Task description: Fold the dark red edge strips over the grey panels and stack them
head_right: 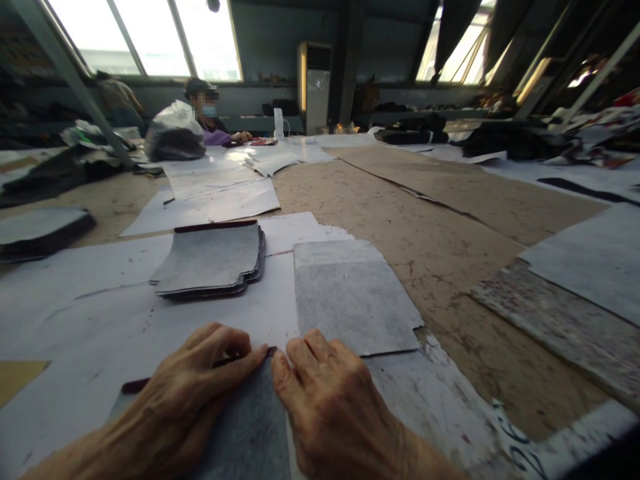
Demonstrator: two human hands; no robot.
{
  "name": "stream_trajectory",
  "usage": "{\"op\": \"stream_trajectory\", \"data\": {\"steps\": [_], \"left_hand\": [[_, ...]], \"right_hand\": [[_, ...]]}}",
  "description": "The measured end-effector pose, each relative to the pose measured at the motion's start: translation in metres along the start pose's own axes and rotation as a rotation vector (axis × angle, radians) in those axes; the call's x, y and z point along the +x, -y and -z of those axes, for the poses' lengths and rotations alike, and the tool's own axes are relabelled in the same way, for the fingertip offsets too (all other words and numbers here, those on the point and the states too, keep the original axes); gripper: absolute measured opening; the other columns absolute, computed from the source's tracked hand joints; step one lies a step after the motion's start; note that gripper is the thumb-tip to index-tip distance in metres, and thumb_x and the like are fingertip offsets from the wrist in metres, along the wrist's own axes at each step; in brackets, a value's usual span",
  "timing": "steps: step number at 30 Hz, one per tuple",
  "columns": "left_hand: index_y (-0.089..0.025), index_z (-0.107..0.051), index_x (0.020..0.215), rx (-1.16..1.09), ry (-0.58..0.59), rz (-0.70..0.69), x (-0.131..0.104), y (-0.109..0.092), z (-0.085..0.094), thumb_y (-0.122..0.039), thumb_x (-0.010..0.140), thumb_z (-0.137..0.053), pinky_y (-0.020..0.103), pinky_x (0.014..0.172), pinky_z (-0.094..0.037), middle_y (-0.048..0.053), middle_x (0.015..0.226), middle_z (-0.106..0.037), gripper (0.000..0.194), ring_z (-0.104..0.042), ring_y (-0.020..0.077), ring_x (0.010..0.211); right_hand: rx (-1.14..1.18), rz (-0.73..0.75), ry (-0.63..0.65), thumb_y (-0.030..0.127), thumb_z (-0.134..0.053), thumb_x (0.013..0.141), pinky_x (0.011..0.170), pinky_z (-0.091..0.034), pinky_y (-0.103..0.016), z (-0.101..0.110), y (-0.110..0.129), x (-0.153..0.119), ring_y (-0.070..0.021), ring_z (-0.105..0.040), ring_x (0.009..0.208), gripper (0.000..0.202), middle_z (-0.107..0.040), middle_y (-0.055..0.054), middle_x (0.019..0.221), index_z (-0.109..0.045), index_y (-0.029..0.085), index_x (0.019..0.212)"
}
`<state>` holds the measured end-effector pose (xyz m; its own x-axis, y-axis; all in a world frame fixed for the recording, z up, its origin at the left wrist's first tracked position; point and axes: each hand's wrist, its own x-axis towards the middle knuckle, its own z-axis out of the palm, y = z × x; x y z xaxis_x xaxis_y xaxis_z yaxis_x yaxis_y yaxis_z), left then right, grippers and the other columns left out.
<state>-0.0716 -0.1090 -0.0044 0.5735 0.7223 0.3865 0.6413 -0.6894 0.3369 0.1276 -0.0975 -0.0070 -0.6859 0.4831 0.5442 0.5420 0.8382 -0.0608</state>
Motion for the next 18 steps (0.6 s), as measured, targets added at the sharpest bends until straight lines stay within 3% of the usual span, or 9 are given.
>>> {"op": "stream_trajectory", "data": {"steps": [10, 14, 18], "left_hand": [[-0.015, -0.052, 0.102, -0.042, -0.03, 0.022, 0.0041, -0.0024, -0.0001, -0.006, 0.077, -0.034, 0.035, 0.063, -0.042, 0.008, 0.082, -0.05, 0.032, -0.045, 0.0181, 0.072], [-0.015, -0.053, 0.102, -0.047, 0.036, 0.067, 0.0055, -0.002, 0.0001, -0.006, 0.075, -0.035, 0.036, 0.064, -0.042, 0.008, 0.083, -0.049, 0.033, -0.046, 0.0188, 0.074], [-0.01, -0.045, 0.117, 0.134, 0.113, -0.038, 0.0037, -0.003, 0.0001, -0.013, 0.072, -0.042, 0.04, 0.062, -0.042, 0.012, 0.09, -0.051, 0.046, -0.046, 0.0217, 0.074]], "right_hand": [[0.019, -0.004, 0.018, 0.005, -0.036, 0.081, 0.062, -0.047, -0.033, -0.0018, -0.0018, -0.002, -0.0199, -0.052, 0.075, 0.031, -0.059, -0.011, 0.082, -0.062, 0.007, 0.096], [0.003, -0.004, 0.006, 0.005, -0.035, 0.081, 0.062, -0.048, -0.032, -0.0012, -0.0012, -0.0015, -0.0186, -0.053, 0.074, 0.031, -0.059, -0.011, 0.081, -0.062, 0.008, 0.095], [0.051, -0.032, -0.043, 0.005, -0.039, 0.079, 0.058, -0.047, -0.029, -0.0008, -0.0026, -0.0013, -0.0165, -0.053, 0.069, 0.026, -0.059, -0.009, 0.076, -0.062, 0.01, 0.091]]}}
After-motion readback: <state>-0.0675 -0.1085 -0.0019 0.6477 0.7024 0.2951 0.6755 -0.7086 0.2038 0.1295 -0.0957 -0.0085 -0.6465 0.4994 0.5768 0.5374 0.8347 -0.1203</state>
